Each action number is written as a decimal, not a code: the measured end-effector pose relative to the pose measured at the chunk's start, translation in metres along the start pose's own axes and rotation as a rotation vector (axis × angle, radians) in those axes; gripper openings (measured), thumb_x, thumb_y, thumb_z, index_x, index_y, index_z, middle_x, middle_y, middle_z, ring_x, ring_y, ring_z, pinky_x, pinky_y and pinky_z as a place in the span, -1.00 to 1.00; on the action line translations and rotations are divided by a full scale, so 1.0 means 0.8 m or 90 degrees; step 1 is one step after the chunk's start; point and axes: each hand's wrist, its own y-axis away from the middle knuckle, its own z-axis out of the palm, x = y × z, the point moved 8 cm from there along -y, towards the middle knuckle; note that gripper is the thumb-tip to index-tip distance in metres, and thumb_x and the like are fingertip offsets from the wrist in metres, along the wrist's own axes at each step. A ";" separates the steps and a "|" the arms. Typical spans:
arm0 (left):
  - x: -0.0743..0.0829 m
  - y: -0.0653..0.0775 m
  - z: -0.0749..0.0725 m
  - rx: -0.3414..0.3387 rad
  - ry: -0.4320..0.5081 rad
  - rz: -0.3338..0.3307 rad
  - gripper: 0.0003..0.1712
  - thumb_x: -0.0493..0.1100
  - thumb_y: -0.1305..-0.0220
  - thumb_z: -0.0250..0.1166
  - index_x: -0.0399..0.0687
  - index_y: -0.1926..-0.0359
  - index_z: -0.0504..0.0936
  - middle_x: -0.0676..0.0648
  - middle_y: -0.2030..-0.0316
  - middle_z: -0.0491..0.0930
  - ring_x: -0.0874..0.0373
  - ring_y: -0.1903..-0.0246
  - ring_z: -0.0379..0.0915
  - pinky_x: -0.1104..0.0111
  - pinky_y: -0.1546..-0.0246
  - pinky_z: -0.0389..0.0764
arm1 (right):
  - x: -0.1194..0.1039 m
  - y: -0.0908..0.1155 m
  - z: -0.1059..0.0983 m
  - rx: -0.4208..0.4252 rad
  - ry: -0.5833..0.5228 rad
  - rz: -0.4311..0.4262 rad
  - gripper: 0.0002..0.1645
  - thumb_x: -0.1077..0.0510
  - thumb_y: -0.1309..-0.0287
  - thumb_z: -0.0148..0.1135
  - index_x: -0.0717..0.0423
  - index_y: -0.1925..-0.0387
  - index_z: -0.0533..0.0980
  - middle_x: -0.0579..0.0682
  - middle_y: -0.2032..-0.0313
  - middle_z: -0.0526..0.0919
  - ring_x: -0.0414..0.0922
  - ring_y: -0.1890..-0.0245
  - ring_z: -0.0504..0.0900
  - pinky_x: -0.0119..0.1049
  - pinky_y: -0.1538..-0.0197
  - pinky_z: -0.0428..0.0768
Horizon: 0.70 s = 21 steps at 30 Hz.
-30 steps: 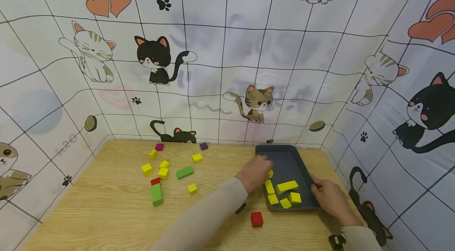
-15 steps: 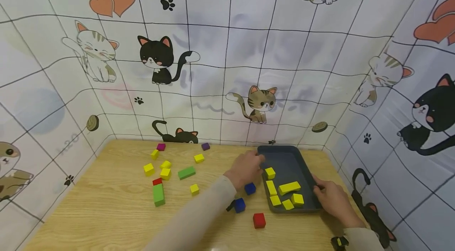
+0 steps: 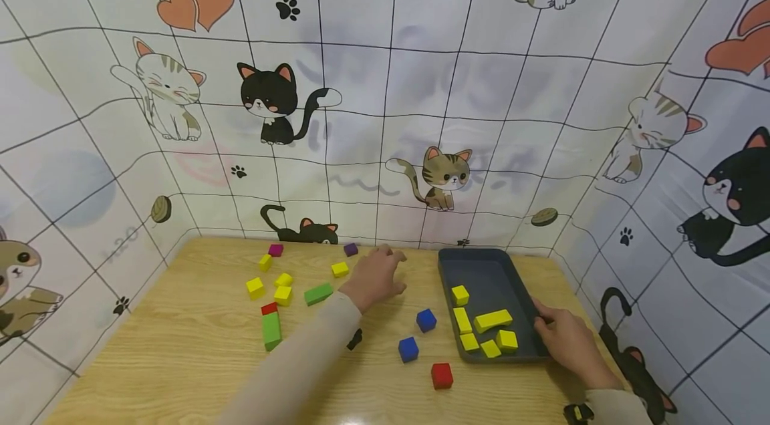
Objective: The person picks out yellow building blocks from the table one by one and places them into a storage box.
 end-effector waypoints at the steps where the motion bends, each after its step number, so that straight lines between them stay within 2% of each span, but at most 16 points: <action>1: -0.008 0.002 -0.001 -0.001 -0.001 -0.008 -0.28 0.20 -0.16 0.45 0.11 -0.30 0.52 -0.07 -0.06 0.48 -0.01 -0.04 0.43 0.09 0.09 0.60 | 0.001 0.000 0.000 -0.001 0.000 0.001 -0.40 0.15 -0.36 0.16 0.09 -0.40 0.36 0.31 0.11 0.68 -0.10 0.66 0.35 -0.20 0.61 0.28; 3: -0.023 0.007 -0.004 -0.003 -0.004 -0.024 -0.26 0.20 -0.15 0.46 0.10 -0.31 0.51 -0.09 -0.07 0.48 -0.05 -0.07 0.42 0.07 0.10 0.60 | 0.002 0.000 0.000 0.001 0.002 -0.001 -0.40 0.15 -0.37 0.17 0.09 -0.40 0.36 0.39 -0.04 0.60 -0.10 0.63 0.37 -0.20 0.60 0.28; 5: -0.040 0.012 -0.005 -0.002 -0.006 -0.043 -0.25 0.20 -0.15 0.46 0.11 -0.32 0.50 -0.10 -0.09 0.46 -0.08 -0.10 0.39 0.03 0.08 0.59 | 0.002 0.000 0.001 0.001 0.002 -0.002 -0.41 0.15 -0.37 0.17 0.09 -0.40 0.36 0.42 -0.09 0.56 -0.10 0.62 0.37 -0.20 0.58 0.29; 11: -0.086 0.027 -0.007 -0.001 0.008 -0.098 -0.33 0.11 -0.14 0.49 0.10 -0.26 0.55 -0.15 -0.12 0.46 -0.18 -0.16 0.36 -0.11 0.02 0.53 | 0.005 0.001 0.002 0.002 -0.006 0.002 -0.41 0.15 -0.38 0.16 0.10 -0.39 0.36 0.43 -0.11 0.55 -0.10 0.61 0.38 -0.20 0.56 0.32; 16: -0.113 0.039 -0.009 0.003 0.027 -0.107 -0.42 0.01 -0.18 0.47 0.04 -0.22 0.59 -0.20 -0.08 0.48 -0.15 -0.04 0.45 -0.08 0.07 0.58 | 0.007 0.001 0.002 0.009 -0.010 0.004 -0.41 0.14 -0.38 0.17 0.09 -0.39 0.36 0.39 -0.01 0.62 -0.10 0.67 0.31 -0.21 0.60 0.28; 20: -0.130 0.050 -0.009 0.005 0.060 -0.112 -0.50 -0.09 -0.23 0.45 -0.02 -0.18 0.61 -0.19 -0.02 0.49 -0.10 0.03 0.46 0.01 0.02 0.58 | 0.007 0.000 0.001 0.009 -0.007 0.001 -0.41 0.14 -0.38 0.18 0.09 -0.40 0.36 0.40 -0.04 0.60 -0.11 0.60 0.39 -0.20 0.54 0.33; 21: -0.133 0.053 -0.008 0.003 0.068 -0.112 -0.53 -0.12 -0.24 0.44 -0.04 -0.17 0.62 -0.19 -0.01 0.49 -0.10 0.03 0.46 0.02 -0.01 0.58 | 0.007 -0.001 0.000 0.011 -0.003 0.000 -0.41 0.14 -0.38 0.18 0.09 -0.39 0.37 0.41 -0.11 0.55 -0.11 0.55 0.43 -0.19 0.51 0.36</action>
